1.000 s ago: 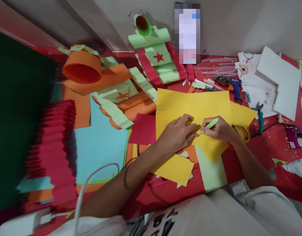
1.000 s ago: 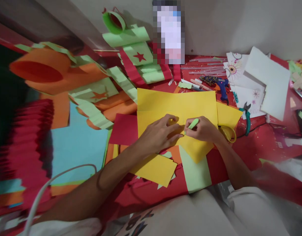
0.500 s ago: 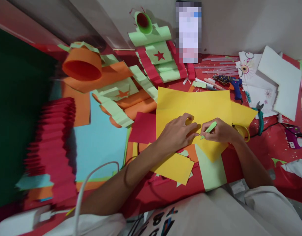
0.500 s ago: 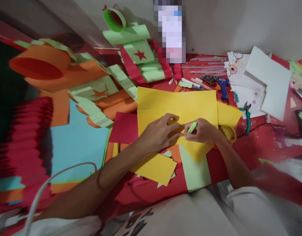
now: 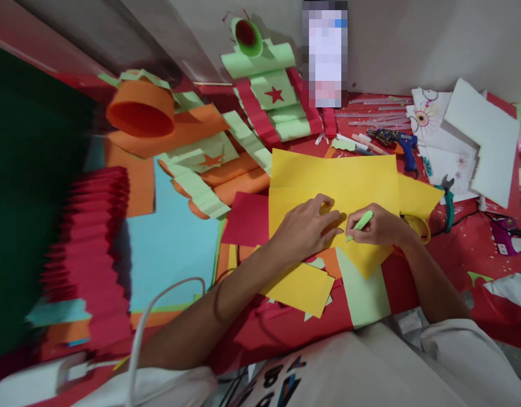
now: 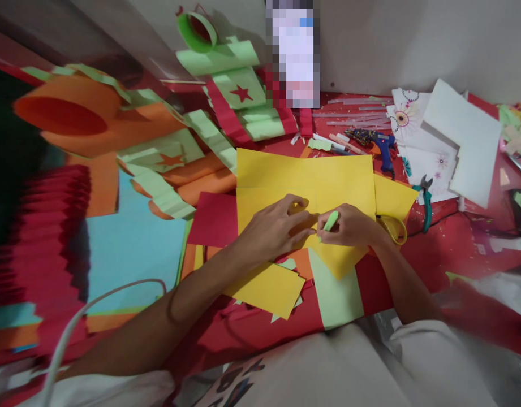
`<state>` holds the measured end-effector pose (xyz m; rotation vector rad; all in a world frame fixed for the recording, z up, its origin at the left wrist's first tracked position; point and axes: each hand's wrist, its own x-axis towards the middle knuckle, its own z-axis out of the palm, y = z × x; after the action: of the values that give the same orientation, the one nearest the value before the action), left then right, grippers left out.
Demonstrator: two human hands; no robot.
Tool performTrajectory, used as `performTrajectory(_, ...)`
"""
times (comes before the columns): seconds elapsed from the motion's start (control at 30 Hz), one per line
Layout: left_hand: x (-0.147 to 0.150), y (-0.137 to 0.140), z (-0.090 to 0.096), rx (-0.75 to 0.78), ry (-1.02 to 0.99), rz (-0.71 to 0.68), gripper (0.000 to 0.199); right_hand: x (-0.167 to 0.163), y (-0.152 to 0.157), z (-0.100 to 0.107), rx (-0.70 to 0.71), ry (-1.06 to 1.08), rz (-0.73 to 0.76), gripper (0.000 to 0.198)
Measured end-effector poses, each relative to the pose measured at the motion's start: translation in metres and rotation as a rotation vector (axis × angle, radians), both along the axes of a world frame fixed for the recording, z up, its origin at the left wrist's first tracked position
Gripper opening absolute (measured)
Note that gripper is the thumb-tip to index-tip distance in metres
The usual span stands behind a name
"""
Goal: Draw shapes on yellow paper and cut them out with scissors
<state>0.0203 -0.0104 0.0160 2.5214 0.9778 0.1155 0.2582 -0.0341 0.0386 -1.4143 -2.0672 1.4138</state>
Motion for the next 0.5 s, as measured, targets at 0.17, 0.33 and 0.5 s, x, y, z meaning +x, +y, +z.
performTrajectory(0.17, -0.0001, -0.0001, -0.0028, 0.009, -0.040, 0.007, 0.033, 0.0020, 0.0002, -0.0023, 0.005, 0.009, 0.011, 0.013)
performTrajectory(0.33, -0.0005, 0.0000, -0.0033, 0.002, -0.046, 0.002, 0.032, 0.0020, -0.0003, -0.0034, 0.023, -0.007, 0.029, 0.011)
performTrajectory(0.5, -0.0002, 0.0000, -0.0030, 0.006, -0.046, 0.000, 0.032, 0.0022, -0.0001, -0.0028, 0.009, 0.003, 0.023, 0.012)
